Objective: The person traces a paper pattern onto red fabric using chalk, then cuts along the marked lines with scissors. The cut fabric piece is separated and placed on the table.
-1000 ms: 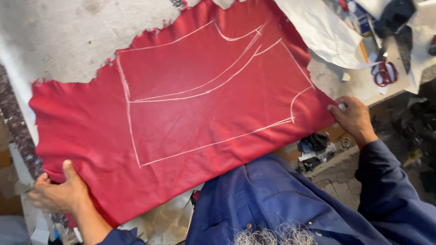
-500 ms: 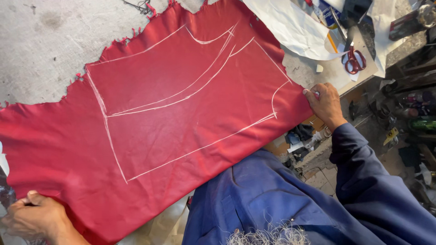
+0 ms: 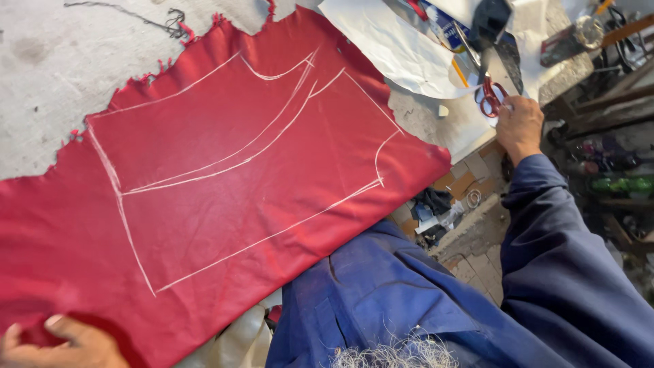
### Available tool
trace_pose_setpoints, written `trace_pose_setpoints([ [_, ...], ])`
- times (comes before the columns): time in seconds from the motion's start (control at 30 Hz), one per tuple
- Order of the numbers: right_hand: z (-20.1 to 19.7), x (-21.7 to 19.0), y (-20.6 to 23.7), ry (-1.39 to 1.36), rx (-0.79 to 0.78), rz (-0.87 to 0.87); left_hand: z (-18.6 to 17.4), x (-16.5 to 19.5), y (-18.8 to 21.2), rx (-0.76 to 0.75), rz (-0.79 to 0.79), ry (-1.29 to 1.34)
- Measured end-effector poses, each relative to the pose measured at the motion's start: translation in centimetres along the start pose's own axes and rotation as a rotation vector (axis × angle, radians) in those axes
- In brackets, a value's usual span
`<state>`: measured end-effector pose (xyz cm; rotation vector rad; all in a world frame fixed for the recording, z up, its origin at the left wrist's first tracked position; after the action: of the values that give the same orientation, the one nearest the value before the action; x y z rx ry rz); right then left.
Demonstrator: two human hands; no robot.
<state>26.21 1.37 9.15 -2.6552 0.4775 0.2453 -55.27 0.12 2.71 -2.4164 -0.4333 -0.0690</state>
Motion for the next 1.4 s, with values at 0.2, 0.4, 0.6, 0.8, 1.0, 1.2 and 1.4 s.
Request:
trace_pose_setpoints([
  [0.2, 2.1, 1.9, -3.0, 0.175, -0.352, -0.006, -3.9, 14.8, 7.1, -0.131, -0.002, 0.298],
  [0.4, 4.2, 6.4, -7.8, 0.324, -0.879, 0.063, -4.8, 38.1, 11.1, -0.377, 0.075, 0.626],
  [0.6, 2.8, 18.0, -2.4, -0.946, -1.150, 0.731, -3.5, 55.8, 15.0, -0.657, 0.273, 0.692],
  [0.8, 1.7, 23.4, -1.4, -0.805, -1.807, 0.264, -1.5, 58.3, 18.8, -0.852, 0.106, 0.578],
  [1.0, 7.6, 14.5, -12.7, -0.124, -1.846, -0.226, -1.5, 57.9, 21.3, -0.596, -0.089, 0.677],
  [1.2, 11.9, 2.8, -15.5, -0.177, -2.039, -0.384, -2.3, 57.7, 22.1, -0.364, -0.191, 0.699],
  [1.4, 13.1, -4.4, -14.2, -0.093, -2.058, -0.271, -3.8, 57.5, 21.9, -0.333, -0.207, 0.701],
])
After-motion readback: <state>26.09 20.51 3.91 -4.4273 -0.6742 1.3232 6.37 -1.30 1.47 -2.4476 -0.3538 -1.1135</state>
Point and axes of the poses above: each hand's wrist, its own y-axis away from the middle knuckle, its own z-axis out of the palm, x = y × z, the point moved 2 cm from there along -y, towards the middle knuckle, and after that the axes turned 5 degrees about -y, right-handed, at the moved point
